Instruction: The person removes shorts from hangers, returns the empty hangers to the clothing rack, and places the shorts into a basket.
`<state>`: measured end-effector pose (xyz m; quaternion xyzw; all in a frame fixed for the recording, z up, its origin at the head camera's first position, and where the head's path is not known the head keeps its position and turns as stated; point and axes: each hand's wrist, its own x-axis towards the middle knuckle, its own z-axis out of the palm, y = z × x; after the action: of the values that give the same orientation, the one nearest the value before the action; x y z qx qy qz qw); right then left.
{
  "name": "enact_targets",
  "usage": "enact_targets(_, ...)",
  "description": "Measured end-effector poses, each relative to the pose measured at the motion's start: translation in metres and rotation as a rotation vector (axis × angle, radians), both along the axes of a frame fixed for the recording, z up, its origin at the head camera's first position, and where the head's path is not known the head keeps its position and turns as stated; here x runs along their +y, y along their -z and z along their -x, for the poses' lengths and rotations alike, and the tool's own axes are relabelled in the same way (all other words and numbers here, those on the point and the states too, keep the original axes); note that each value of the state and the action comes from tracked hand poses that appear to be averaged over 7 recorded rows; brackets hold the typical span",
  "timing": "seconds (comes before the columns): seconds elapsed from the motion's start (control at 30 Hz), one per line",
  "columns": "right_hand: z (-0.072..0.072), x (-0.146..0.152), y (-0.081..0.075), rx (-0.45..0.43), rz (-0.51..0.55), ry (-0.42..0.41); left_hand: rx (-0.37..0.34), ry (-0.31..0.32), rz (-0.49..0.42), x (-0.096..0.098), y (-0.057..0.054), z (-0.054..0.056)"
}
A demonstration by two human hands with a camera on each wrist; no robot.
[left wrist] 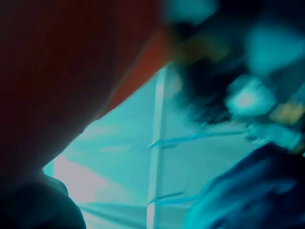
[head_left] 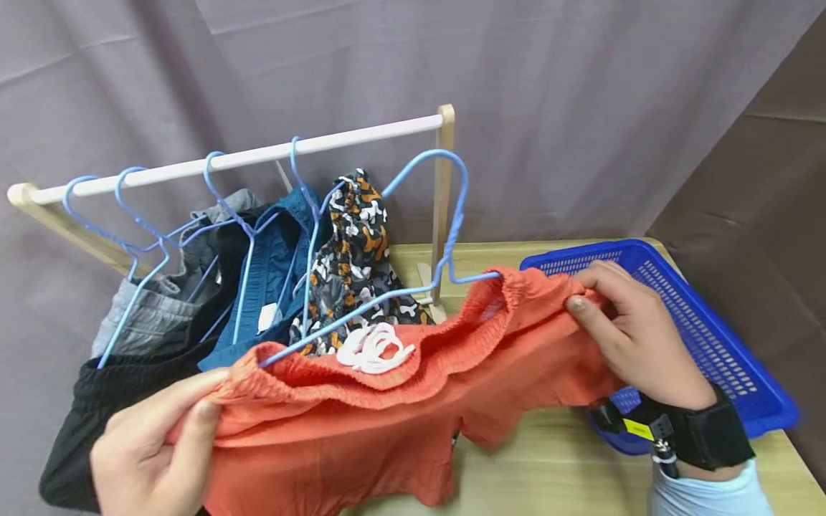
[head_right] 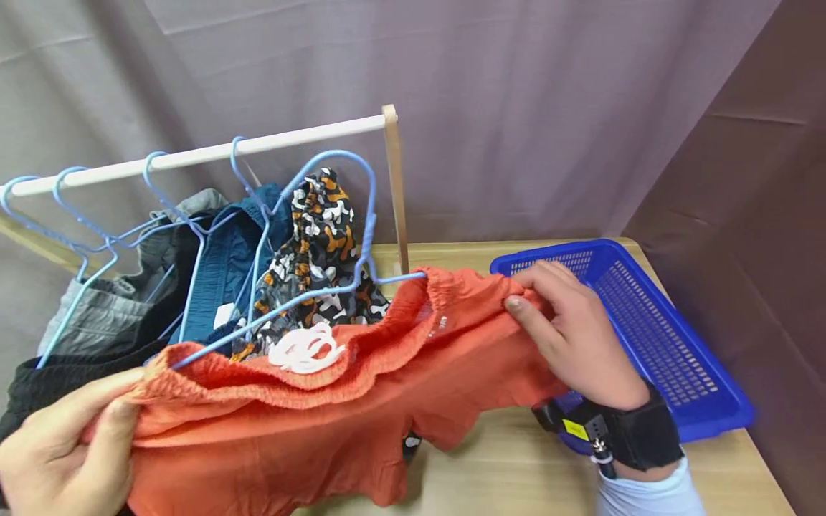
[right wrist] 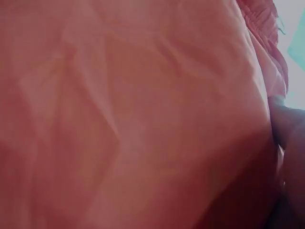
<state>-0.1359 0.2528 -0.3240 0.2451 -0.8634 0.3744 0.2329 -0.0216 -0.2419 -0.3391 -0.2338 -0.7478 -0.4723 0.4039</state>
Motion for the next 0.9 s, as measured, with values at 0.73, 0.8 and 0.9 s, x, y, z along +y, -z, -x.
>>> enact_targets(0.73, -0.031, 0.044, 0.008, 0.025, 0.126, 0.205, -0.127, -0.231, 0.599, 0.096, -0.013, 0.013)
enact_targets(0.8, -0.035, 0.046, 0.006, 0.036, 0.139, 0.225, -0.130, -0.224, 0.592, 0.102, -0.013, 0.011)
enact_targets(0.9, -0.040, 0.053, 0.002, 0.068, 0.133, 0.244, -0.092, -0.190, 0.562, 0.112, -0.011, 0.008)
